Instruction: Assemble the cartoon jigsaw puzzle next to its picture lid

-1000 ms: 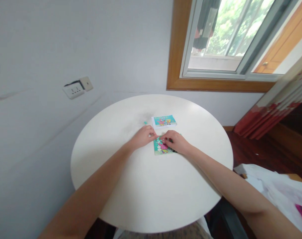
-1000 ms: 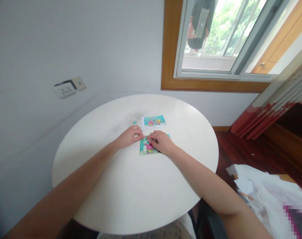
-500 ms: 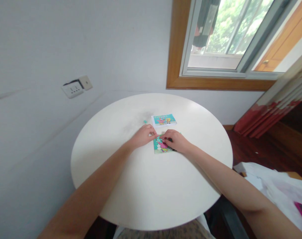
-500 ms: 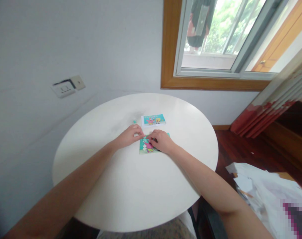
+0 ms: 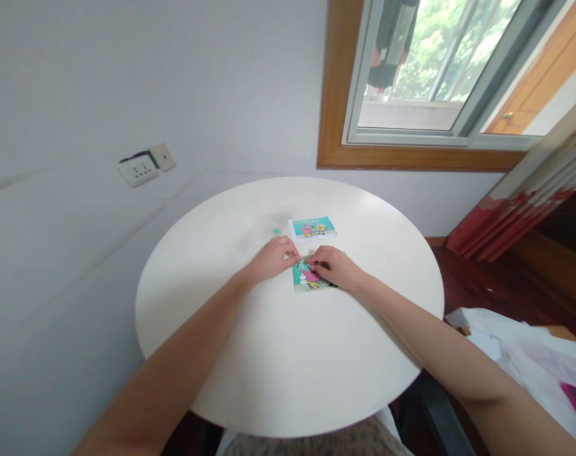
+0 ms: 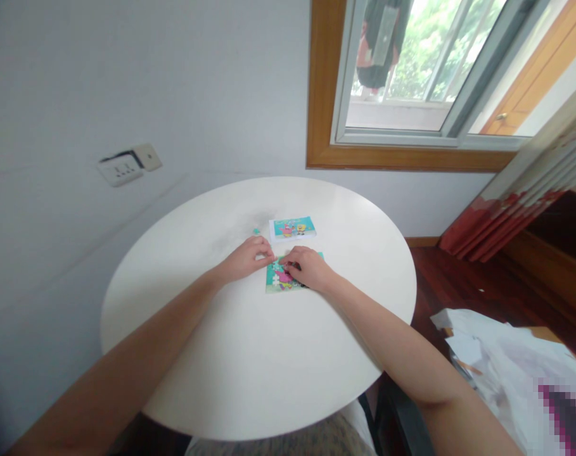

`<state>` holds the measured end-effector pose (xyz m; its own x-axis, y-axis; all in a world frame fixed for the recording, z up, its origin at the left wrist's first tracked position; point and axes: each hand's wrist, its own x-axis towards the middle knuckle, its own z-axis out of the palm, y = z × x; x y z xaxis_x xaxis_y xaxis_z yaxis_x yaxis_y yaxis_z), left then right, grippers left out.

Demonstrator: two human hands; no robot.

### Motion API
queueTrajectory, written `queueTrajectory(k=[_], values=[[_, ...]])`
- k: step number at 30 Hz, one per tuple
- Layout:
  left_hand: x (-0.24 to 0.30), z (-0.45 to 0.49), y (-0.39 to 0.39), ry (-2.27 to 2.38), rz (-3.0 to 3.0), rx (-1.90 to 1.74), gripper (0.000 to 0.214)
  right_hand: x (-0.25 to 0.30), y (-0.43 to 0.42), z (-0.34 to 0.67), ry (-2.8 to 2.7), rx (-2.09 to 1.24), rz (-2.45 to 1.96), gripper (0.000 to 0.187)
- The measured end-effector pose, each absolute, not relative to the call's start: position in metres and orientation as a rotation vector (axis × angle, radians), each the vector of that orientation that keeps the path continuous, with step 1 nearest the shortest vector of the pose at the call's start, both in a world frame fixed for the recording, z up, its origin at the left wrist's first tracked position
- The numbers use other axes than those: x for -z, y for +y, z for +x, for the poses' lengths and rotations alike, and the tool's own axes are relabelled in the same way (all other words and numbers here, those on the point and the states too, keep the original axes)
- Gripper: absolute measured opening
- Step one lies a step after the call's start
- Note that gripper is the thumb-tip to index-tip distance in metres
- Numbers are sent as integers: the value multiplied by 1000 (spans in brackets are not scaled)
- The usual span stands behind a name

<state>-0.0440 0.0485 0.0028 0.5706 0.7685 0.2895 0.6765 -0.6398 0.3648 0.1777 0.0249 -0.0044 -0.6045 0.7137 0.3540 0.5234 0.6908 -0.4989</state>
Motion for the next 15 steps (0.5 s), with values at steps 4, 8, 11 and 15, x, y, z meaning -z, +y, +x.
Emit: queueTrajectory(k=[4, 8, 11, 15], values=[[-3, -44, 48, 1185, 2580, -653, 25, 3, 24, 177, -2366, -475, -961, 22], [-3, -44, 48, 1151, 2576, -661, 27, 3, 24, 177, -2368, -471, -943, 21], [-4, -44, 47, 1142, 2590, -649, 25, 3, 25, 177, -2365, -472, -935, 21], [-5, -44, 47, 1174, 2616, -610, 24, 3, 24, 177, -2364, -479, -955, 22]])
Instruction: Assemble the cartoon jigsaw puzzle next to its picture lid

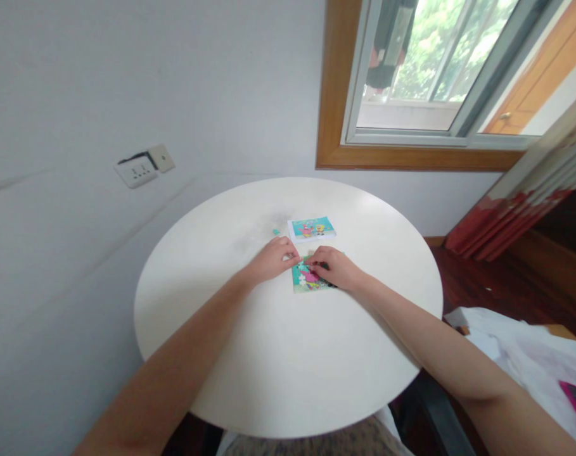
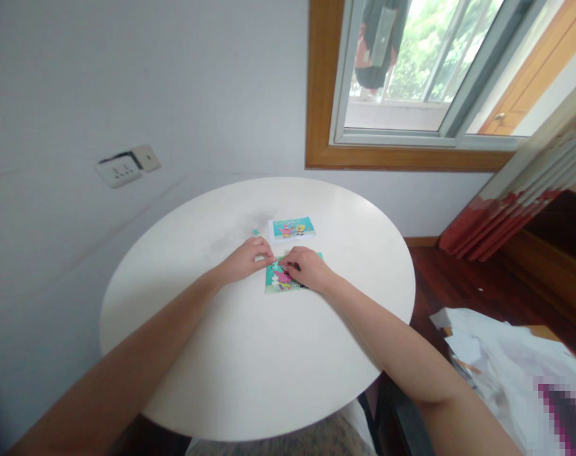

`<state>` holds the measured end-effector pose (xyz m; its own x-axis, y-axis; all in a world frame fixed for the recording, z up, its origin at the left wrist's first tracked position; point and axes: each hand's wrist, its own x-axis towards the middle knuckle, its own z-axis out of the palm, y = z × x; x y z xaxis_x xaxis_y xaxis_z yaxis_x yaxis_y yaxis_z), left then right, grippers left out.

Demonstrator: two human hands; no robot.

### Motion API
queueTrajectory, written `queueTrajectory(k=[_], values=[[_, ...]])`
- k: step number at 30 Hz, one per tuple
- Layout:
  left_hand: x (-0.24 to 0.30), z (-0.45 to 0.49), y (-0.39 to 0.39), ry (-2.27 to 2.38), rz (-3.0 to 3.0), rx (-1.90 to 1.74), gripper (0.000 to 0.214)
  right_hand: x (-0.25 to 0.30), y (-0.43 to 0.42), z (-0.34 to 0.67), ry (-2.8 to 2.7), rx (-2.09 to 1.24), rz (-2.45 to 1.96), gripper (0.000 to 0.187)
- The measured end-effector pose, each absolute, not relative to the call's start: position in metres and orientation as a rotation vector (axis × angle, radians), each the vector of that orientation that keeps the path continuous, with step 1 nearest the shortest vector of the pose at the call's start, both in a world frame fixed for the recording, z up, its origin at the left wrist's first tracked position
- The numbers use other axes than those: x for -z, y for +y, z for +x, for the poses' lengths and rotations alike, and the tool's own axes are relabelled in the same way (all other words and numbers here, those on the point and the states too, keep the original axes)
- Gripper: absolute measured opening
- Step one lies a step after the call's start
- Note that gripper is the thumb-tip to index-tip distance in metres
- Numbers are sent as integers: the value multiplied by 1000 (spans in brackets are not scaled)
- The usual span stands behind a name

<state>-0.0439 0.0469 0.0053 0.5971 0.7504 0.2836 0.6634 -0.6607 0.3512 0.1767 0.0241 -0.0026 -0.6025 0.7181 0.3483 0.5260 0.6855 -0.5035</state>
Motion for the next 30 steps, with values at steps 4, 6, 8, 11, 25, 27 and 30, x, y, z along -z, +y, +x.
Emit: queueTrajectory(k=[4, 6, 8, 11, 25, 27, 30], values=[[-5, -44, 47, 1170, 2637, -610, 24, 3, 24, 177, -2364, -485, -956, 23], [-5, -45, 47, 1156, 2643, -622, 25, 3, 24, 177, -2363, -485, -951, 23], [-5, -46, 47, 1148, 2646, -628, 25, 3, 24, 178, -2364, -482, -936, 23], [-5, -46, 47, 1147, 2650, -634, 23, 2, 24, 178, -2372, -480, -899, 24], [-9, -49, 45, 1199, 2627, -668, 16, 4, 26, 178, -2405, -460, -901, 25], [-9, -51, 46, 1215, 2593, -658, 18, 5, 26, 178, -2402, -461, -901, 24], [-9, -53, 47, 1219, 2524, -600, 22, 7, 27, 178, -2399, -458, -899, 23]])
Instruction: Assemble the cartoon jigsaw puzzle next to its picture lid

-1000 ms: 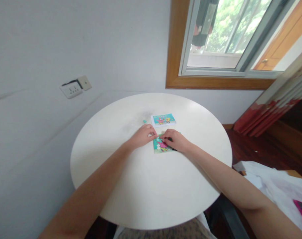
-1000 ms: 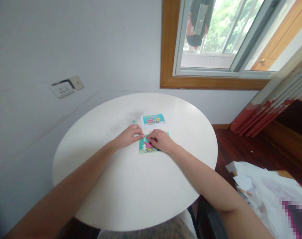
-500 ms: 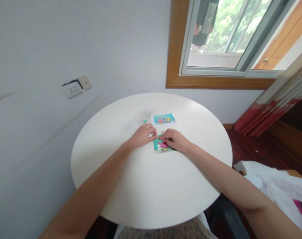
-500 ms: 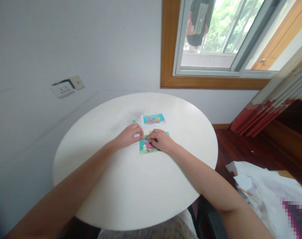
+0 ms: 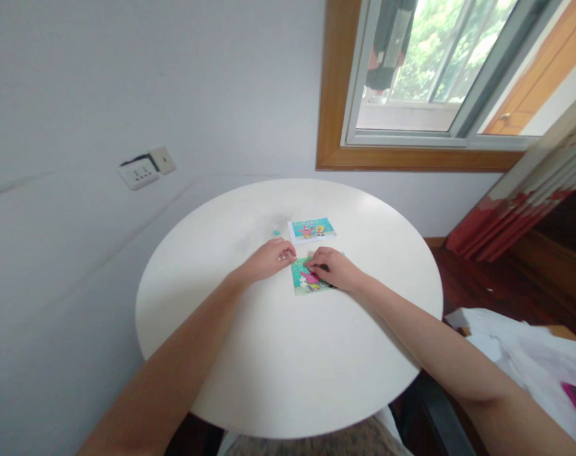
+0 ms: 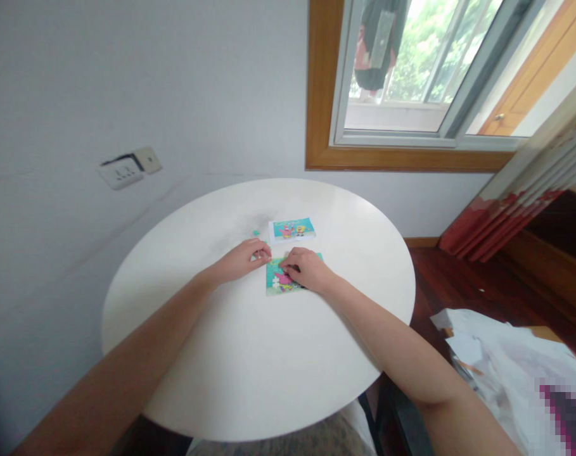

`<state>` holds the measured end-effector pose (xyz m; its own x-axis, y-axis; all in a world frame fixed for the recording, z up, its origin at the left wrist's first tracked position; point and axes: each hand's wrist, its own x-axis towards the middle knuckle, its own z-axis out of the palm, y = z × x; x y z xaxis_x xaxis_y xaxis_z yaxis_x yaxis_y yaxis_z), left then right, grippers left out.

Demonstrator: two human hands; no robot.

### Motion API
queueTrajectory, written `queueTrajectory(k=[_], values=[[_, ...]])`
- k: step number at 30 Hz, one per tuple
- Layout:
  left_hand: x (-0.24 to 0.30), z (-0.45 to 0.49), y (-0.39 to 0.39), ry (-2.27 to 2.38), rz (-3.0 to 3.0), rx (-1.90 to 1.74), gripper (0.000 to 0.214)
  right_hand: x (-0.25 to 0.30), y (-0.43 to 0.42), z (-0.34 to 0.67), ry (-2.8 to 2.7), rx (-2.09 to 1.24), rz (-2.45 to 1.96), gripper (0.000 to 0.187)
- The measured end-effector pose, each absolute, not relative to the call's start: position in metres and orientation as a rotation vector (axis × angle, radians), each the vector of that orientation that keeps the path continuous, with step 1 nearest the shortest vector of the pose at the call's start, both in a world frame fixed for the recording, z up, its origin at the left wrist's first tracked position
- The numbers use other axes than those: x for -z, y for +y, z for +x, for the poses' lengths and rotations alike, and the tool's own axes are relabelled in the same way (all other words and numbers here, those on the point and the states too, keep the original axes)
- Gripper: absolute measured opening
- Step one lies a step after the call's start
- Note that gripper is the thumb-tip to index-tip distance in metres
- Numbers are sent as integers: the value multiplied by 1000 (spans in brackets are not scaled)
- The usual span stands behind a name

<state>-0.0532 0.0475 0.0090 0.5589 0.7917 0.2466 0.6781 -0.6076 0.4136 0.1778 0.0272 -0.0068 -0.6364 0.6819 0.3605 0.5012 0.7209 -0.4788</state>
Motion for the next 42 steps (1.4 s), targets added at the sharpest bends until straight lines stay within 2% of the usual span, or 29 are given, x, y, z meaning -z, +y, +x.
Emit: queueTrajectory(k=[8, 17, 26, 33, 39, 42], values=[[-7, -60, 50, 1136, 2457, -495, 25, 6, 26, 180, -2439, -424, -866, 26], [-6, -60, 51, 1141, 2475, -480, 25, -4, 11, 172, -2611, -159, -946, 34], [-8, -58, 50, 1147, 2457, -466, 25, -11, 4, 168, -2726, -47, -1059, 36], [-9, -59, 50, 1146, 2465, -446, 27, -7, 12, 168, -2682, -188, -1104, 36], [-9, -60, 49, 1149, 2445, -432, 30, 0, 23, 176, -2351, -507, -1038, 36], [-9, -60, 49, 1145, 2426, -445, 29, -3, 26, 185, -2229, -538, -1064, 33]])
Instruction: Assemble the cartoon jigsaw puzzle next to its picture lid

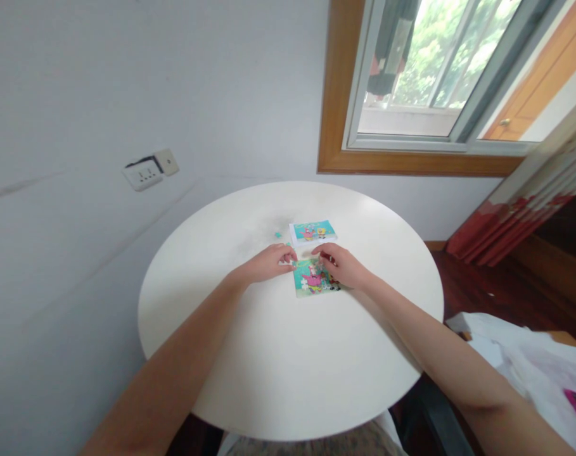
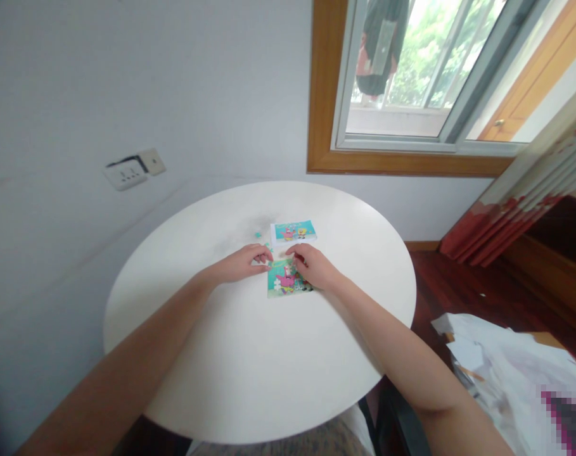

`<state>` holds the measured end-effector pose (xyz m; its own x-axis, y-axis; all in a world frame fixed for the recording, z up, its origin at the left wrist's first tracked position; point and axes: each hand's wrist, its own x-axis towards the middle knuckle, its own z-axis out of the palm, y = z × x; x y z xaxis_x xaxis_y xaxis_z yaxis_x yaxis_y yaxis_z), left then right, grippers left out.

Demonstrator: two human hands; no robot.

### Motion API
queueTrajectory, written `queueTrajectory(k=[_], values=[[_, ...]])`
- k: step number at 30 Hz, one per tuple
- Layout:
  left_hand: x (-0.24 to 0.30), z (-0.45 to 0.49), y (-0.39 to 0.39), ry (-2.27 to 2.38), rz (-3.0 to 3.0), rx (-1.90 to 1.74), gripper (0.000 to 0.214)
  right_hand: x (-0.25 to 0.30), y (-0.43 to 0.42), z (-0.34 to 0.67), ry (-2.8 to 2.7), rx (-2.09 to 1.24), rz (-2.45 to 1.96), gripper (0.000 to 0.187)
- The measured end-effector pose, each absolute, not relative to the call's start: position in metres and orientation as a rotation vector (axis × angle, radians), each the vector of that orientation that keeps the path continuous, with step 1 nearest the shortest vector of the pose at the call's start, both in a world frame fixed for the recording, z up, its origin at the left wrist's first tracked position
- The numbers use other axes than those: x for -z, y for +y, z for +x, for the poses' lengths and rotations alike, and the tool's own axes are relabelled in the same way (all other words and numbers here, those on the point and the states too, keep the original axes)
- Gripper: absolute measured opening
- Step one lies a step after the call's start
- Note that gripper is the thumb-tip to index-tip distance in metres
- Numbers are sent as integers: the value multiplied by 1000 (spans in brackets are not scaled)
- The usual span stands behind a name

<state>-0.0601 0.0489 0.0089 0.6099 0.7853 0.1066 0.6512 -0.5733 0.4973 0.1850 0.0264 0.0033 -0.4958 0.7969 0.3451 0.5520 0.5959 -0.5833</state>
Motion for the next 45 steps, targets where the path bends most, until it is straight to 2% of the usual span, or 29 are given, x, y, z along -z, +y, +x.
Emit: queueTrajectory(k=[5, 7, 11, 15, 21, 26, 30, 36, 45], values=[[-15, -61, 48, 1171, 2503, -483, 33, -5, 38, 203, -2112, -522, -1103, 32], [-18, -60, 44, 1147, 2589, -469, 45, -4, 43, 210, -2081, -510, -1134, 31], [-20, -50, 31, 1061, 2652, -275, 86, -4, 50, 221, -2101, -497, -1175, 28], [-17, -41, 22, 1051, 2677, -115, 102, -11, 47, 235, -2272, -539, -1195, 32], [-15, -39, 20, 1110, 2715, -110, 100, -26, 37, 261, -2548, -683, -1215, 80], [-17, -38, 17, 1133, 2731, -101, 94, -32, 29, 265, -2686, -699, -1235, 101], [-19, -37, 16, 1133, 2717, -123, 90, -32, 25, 258, -2665, -652, -1330, 104], [-22, -35, 14, 1126, 2714, -163, 87, -30, 24, 254, -2571, -648, -1327, 97], [-17, -39, 19, 1118, 2705, -171, 88, -30, 22, 251, -2440, -922, -1311, 88]])
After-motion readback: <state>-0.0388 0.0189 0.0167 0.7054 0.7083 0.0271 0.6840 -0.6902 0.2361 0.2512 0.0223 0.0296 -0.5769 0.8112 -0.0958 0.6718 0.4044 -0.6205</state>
